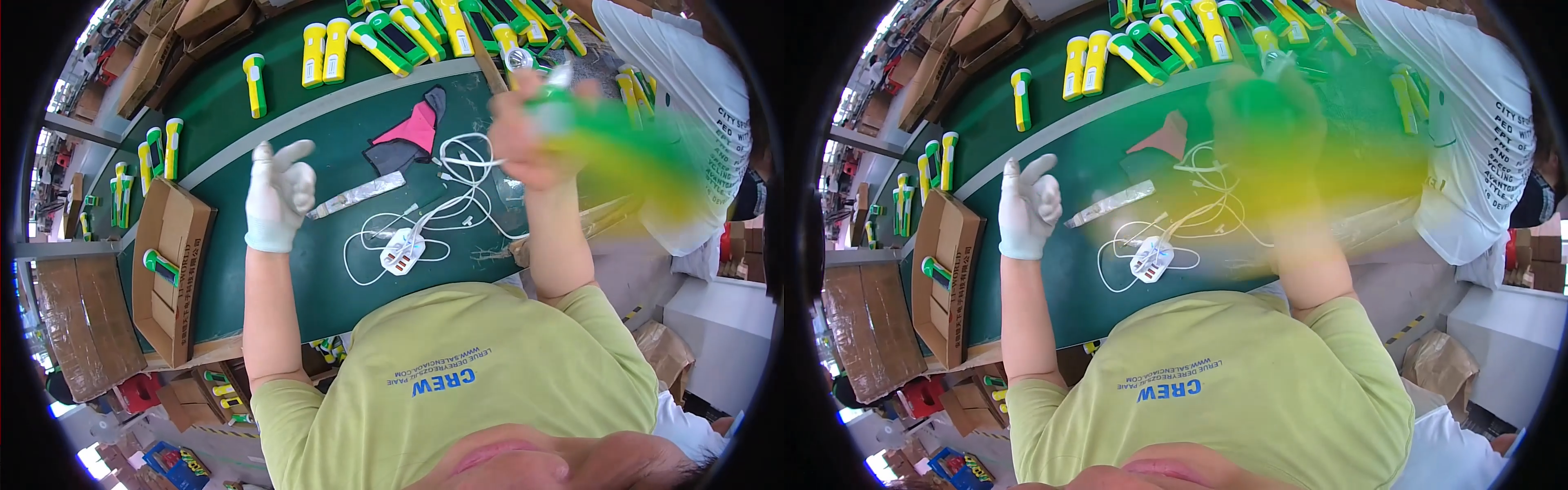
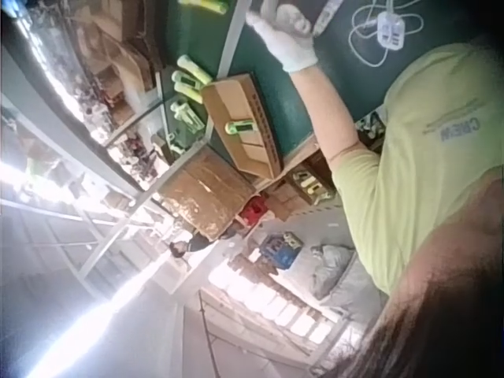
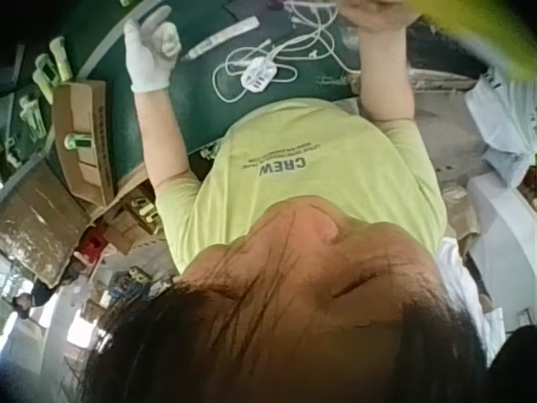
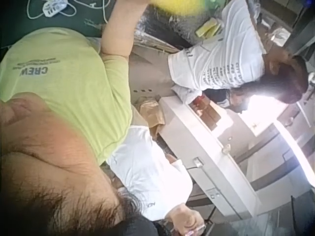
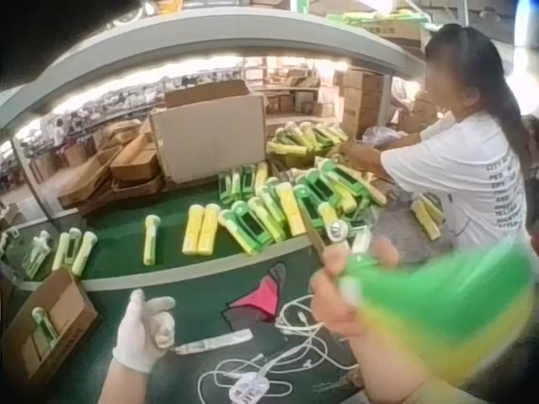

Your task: Assembling and testing LED flashlights on a factory production line.

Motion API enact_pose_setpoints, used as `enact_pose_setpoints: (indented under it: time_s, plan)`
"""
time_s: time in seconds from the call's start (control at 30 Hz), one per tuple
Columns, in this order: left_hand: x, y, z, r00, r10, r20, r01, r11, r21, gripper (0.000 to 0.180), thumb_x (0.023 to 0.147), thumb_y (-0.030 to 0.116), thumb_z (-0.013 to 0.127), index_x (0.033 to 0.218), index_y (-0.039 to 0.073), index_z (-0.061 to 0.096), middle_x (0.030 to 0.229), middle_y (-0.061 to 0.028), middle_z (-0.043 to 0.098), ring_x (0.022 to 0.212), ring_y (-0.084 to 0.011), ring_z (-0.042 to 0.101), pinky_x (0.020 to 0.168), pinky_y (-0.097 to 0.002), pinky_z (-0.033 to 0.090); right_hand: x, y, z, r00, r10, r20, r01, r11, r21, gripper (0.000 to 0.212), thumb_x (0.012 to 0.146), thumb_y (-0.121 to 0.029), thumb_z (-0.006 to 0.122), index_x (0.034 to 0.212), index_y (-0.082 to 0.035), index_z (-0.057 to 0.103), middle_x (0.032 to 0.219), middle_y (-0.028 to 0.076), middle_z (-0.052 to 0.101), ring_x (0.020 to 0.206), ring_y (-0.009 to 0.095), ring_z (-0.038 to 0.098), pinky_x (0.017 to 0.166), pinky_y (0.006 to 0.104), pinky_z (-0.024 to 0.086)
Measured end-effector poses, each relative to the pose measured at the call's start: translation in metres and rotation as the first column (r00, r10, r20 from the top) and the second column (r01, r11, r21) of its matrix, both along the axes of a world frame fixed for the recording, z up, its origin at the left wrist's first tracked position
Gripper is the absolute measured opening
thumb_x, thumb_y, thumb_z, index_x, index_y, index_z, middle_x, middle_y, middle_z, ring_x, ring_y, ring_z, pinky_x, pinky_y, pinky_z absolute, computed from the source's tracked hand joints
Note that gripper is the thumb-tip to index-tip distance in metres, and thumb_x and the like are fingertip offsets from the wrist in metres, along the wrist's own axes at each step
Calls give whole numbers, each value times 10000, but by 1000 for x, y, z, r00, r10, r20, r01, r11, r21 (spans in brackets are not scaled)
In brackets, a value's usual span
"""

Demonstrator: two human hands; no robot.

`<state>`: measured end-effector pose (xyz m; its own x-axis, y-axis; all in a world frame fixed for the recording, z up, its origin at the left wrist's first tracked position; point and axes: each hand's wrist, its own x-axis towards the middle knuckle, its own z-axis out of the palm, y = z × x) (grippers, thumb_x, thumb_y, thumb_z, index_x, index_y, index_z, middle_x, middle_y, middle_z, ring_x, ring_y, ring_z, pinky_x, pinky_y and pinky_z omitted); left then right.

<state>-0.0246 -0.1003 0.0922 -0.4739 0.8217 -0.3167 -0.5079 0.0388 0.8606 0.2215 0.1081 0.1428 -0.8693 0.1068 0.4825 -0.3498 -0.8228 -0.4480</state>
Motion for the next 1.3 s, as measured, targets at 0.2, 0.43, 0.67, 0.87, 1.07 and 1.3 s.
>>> enact_pose_setpoints:
  time_s: [0.2, 0.43, 0.67, 0.87, 1.07, 1.3]
  plan:
    - [-37, -17, -49, 881, 294, 370, -359, 926, 119, 516, 972, 462, 480, 1257, 32, 482, 803, -30, 510, 615, -91, 423, 500, -196, 358, 1, 6, -24, 559, -703, 440, 549, 711, 440, 274, 913, -277, 564, 946, -23, 663, 788, 39, 650, 495, 35, 473, 366, 177, 262]
    - [8, 21, -10, 874, 412, -259, -387, 911, 142, 465, 967, 401, 507, 1196, 1, 569, 970, -85, 620, 814, -155, 581, 694, -275, 486, -7, -7, -31, 249, -928, 278, 427, 363, 828, 225, 830, -207, 751, 854, 2, 670, 691, -35, 596, 620, 8, 497, 516, 193, 360]
    - [92, 65, 23, -161, -88, -983, 251, 960, -127, 503, 727, 239, 741, 1154, 35, 571, 1045, -143, 637, 912, -328, 625, 764, -401, 502, -14, -27, -40, 379, -893, 243, 255, 354, 900, 217, 858, -179, 710, 984, -12, 653, 756, -49, 586, 652, 8, 489, 560, 178, 386]
    - [58, 73, -35, 975, 79, 207, -95, 993, 68, 411, 975, 471, 460, 1088, 80, 521, 819, -58, 602, 657, -147, 595, 589, -294, 517, 20, -17, -51, 508, -761, 403, 305, 596, 742, 358, 868, -137, 640, 1193, 4, 591, 780, 16, 611, 600, 5, 432, 518, 163, 324]
    - [56, 58, -41, 960, 130, 247, -138, 990, 13, 435, 950, 470, 510, 1143, 81, 516, 872, -73, 616, 714, -174, 608, 626, -308, 525, 33, -8, -54, 402, -789, 464, 410, 608, 680, 242, 939, -132, 562, 1113, 10, 654, 730, 21, 620, 563, 5, 408, 494, 159, 278]
    - [67, 63, -52, 964, 41, 264, -63, 995, 76, 425, 957, 456, 513, 1141, 74, 501, 899, -90, 617, 749, -206, 632, 653, -366, 562, -7, -61, -61, 550, -784, -287, 237, -183, 954, 141, 870, -50, 632, 1009, -28, 635, 906, 89, 676, 782, 208, 668, 675, 318, 519]
